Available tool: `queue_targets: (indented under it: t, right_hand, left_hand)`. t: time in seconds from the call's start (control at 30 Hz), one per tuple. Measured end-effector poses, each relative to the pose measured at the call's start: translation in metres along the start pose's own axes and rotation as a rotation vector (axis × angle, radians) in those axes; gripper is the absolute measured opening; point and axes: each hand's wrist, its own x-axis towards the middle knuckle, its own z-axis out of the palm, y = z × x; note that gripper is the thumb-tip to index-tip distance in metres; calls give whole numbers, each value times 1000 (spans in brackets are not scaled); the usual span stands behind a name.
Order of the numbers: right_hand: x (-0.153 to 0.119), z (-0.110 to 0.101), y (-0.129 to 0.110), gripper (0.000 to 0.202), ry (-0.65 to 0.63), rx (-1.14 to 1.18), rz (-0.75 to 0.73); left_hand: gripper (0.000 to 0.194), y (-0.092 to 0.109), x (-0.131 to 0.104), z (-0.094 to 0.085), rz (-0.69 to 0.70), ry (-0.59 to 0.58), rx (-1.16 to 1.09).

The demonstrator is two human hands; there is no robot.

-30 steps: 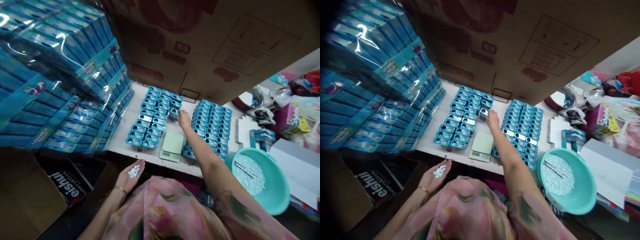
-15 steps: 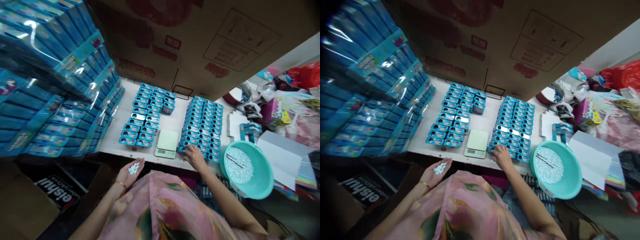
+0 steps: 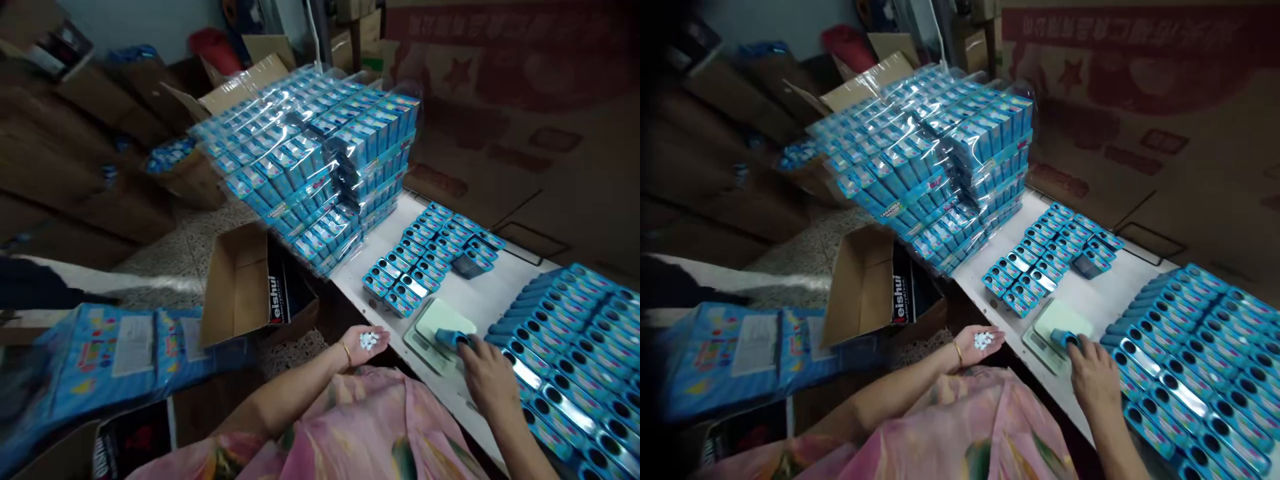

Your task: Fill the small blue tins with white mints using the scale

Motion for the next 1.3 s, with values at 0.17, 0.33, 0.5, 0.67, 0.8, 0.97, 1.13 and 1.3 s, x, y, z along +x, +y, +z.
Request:
queue_targets:
  t: [0.17, 0.33, 0.5, 0.67, 0.8, 0.97, 1.13, 1.3]
  right_hand:
    - [37, 17, -16, 25, -25, 64, -22]
    - [20, 21, -3, 37, 208, 335, 22]
    - [-4, 18, 14, 57, 311, 448, 264]
    - [-19, 32, 29, 71, 206, 518, 404]
    - [-13, 38, 28, 70, 279, 534, 392]
    - [-9, 29, 19, 57, 316, 570, 356]
    - [-19, 30, 26, 52, 221, 590, 440]
    - [-28, 30, 26, 53, 190, 613, 456]
  left_hand:
    - [24, 0, -2, 7, 19, -17, 6]
    - [26, 4, -7, 6, 10, -13, -1]
    - [23, 4, -8, -1, 12, -49, -29]
    - [23, 1, -4, -8, 39, -106, -96]
    - [29, 2, -8, -11, 58, -67, -152]
    - [29, 1, -19, -10, 121, 107, -148]
    - [27, 3, -12, -6, 114, 236, -104]
    - [26, -3, -9, -1, 110, 261, -46]
